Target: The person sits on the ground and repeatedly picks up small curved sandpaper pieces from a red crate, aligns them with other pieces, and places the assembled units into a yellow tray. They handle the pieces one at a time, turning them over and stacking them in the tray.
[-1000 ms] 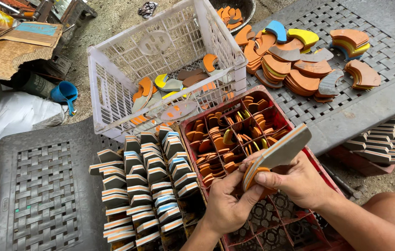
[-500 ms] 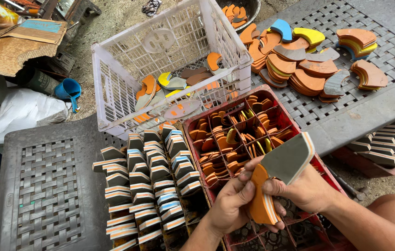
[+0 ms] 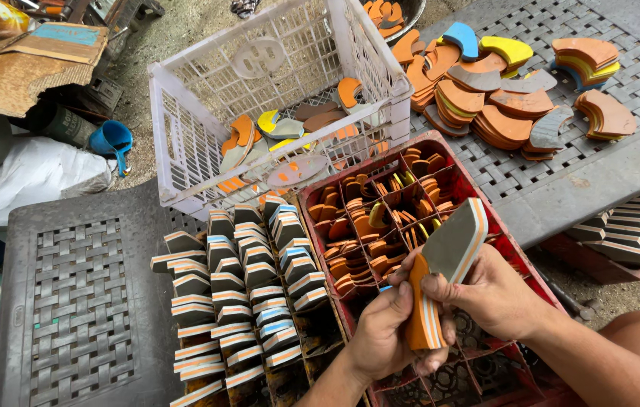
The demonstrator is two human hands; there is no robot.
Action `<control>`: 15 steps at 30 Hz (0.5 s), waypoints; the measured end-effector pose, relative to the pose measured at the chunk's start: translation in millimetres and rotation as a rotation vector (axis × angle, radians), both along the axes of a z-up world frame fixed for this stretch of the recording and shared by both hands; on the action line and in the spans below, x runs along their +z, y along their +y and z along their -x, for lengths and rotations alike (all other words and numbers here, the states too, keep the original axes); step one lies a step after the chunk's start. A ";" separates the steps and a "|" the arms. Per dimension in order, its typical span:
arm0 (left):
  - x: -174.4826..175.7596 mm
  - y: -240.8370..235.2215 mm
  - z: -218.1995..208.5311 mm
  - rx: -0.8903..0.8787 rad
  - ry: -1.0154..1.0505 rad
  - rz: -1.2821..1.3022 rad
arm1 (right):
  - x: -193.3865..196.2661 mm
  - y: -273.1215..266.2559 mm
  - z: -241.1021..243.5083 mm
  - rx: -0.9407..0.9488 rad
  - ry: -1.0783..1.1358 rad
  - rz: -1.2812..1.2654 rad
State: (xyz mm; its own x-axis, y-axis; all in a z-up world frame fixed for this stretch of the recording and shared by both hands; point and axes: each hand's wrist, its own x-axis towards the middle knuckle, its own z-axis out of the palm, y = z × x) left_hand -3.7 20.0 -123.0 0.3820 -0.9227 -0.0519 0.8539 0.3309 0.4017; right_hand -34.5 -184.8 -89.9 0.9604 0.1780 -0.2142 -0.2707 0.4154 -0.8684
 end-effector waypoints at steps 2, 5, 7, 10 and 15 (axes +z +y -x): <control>2.0 -1.0 1.4 0.014 -0.029 -0.021 | -3.6 2.4 2.4 0.011 0.015 0.044; 5.5 -2.8 1.9 0.021 -0.075 -0.064 | -1.4 4.6 2.2 -0.041 -0.040 0.163; 6.6 -4.0 1.9 0.024 -0.092 -0.076 | 3.7 5.9 0.1 -0.067 -0.072 0.204; 4.1 -6.2 3.5 0.035 -0.098 -0.066 | 11.2 7.3 -2.1 -0.058 -0.057 0.224; -0.8 -10.1 4.2 0.063 -0.108 -0.085 | 14.3 8.1 -2.1 -0.091 -0.039 0.240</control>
State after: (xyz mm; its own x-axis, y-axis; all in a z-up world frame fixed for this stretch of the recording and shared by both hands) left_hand -8.0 9.9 -123.7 0.4463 -0.8909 -0.0843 0.7829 0.3431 0.5189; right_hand -32.4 -176.7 -75.7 0.9784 0.0394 -0.2029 -0.2065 0.2176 -0.9539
